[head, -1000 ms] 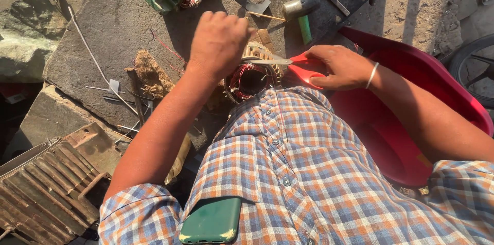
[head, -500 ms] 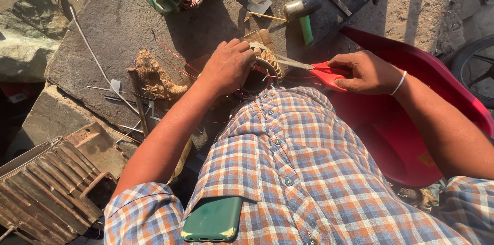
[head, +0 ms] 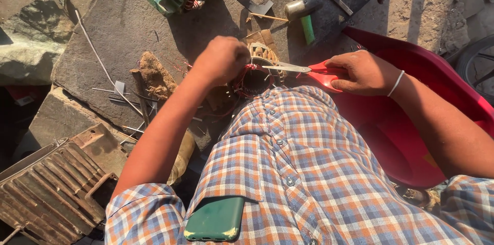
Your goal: The person sits on the ground with an electric motor stator on their lap, taps wooden wedges into the stator slots with a hammer, then uses scissors to trim excess wire and insulation from the windings, adjusting the copper wires by hand between cuts.
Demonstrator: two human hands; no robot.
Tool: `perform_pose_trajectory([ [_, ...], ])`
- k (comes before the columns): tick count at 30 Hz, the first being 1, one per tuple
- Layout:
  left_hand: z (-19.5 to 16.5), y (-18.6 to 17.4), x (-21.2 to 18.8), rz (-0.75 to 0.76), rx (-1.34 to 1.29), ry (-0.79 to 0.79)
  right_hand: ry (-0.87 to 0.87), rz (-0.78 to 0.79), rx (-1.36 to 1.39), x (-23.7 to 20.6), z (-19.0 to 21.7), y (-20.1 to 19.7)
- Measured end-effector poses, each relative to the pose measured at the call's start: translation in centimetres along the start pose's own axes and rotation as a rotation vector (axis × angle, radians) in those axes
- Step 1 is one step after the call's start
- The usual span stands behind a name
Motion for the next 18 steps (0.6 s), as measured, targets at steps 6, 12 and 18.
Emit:
perform_pose_trajectory([
  [6,-0.9,3.0,-0.7,0.110,0.206,-0.060,0.072,0.003,0.047,-1.2,-1.0,0.4],
  [12,-0.2,1.7,-0.5,0.061,0.120,-0.095,0.053,-0.003,0.057,-1.3,-1.2,0.7],
  [18,-1.1,0.5,-0.7,0.100,0.016,-0.228,0.128,-0.024,0.128,-2.0,-1.4,0.8],
])
Point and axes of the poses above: each hand's wrist, its own x-axis towards the middle knuckle, its own y-axis out of the palm, z = x × y, the point moved 4 cm from there along x, towards the middle knuckle, and after that the axes turned 5 degrees about x, right-handed, at the moved point
